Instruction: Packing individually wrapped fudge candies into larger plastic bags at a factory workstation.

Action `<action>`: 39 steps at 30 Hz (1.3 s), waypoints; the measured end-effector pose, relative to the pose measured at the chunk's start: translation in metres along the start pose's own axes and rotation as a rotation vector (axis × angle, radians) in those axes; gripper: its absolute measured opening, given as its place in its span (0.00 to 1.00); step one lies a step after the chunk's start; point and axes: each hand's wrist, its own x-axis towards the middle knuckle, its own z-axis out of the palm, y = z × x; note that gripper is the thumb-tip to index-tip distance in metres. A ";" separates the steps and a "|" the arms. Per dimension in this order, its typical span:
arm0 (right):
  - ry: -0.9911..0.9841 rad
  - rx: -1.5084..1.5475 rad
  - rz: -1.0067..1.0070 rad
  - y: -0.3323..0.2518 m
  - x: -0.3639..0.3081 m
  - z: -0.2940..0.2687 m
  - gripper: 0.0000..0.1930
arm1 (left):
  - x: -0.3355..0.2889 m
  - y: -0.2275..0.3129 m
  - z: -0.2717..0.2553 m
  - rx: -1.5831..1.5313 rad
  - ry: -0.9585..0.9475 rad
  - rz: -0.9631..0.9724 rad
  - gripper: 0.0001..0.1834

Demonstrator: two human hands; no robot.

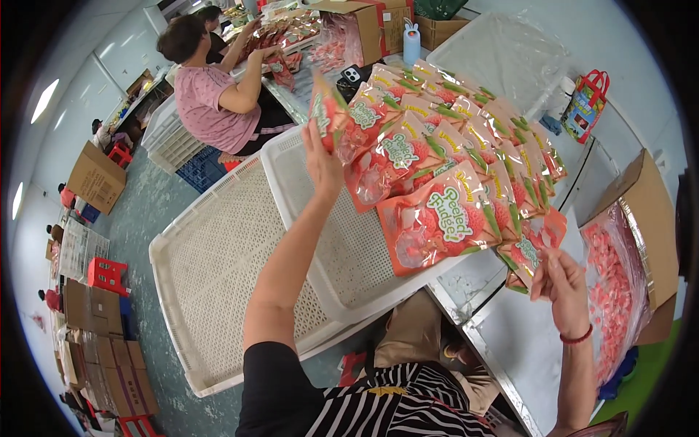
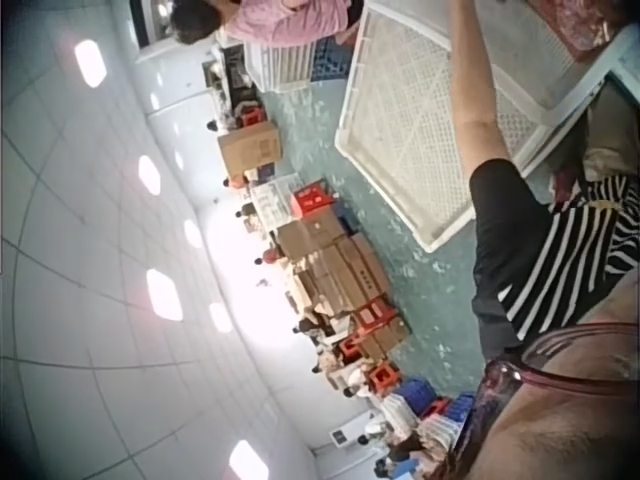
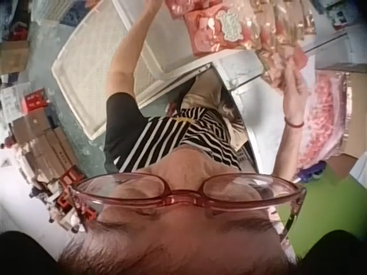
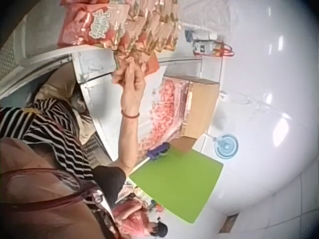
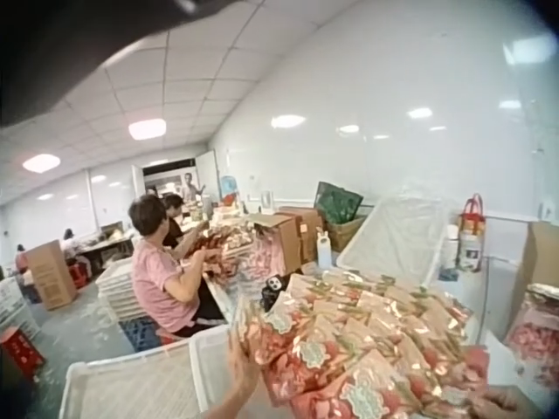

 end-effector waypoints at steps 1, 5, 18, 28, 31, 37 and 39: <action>0.060 0.044 0.075 0.014 -0.005 -0.007 0.15 | -0.001 -0.018 0.007 0.031 -0.064 -0.116 0.33; 0.153 0.073 0.126 0.041 -0.029 -0.028 0.15 | 0.000 -0.030 0.040 0.140 -0.196 0.046 0.33; 0.199 0.100 0.275 0.089 -0.079 -0.044 0.14 | 0.017 -0.087 0.073 0.460 -0.324 0.072 0.45; 0.390 0.154 0.395 0.206 -0.141 -0.077 0.14 | -0.071 0.230 0.036 -0.661 -0.813 0.364 0.17; 0.382 0.283 0.327 0.224 -0.143 -0.075 0.12 | -0.163 0.274 0.048 -0.558 -0.859 1.022 0.16; 0.415 0.419 0.280 0.227 -0.148 -0.073 0.11 | -0.215 0.253 0.095 -0.346 -1.055 1.049 0.20; 0.415 0.434 0.288 0.227 -0.150 -0.072 0.11 | -0.219 0.253 0.098 -0.348 -1.005 1.081 0.21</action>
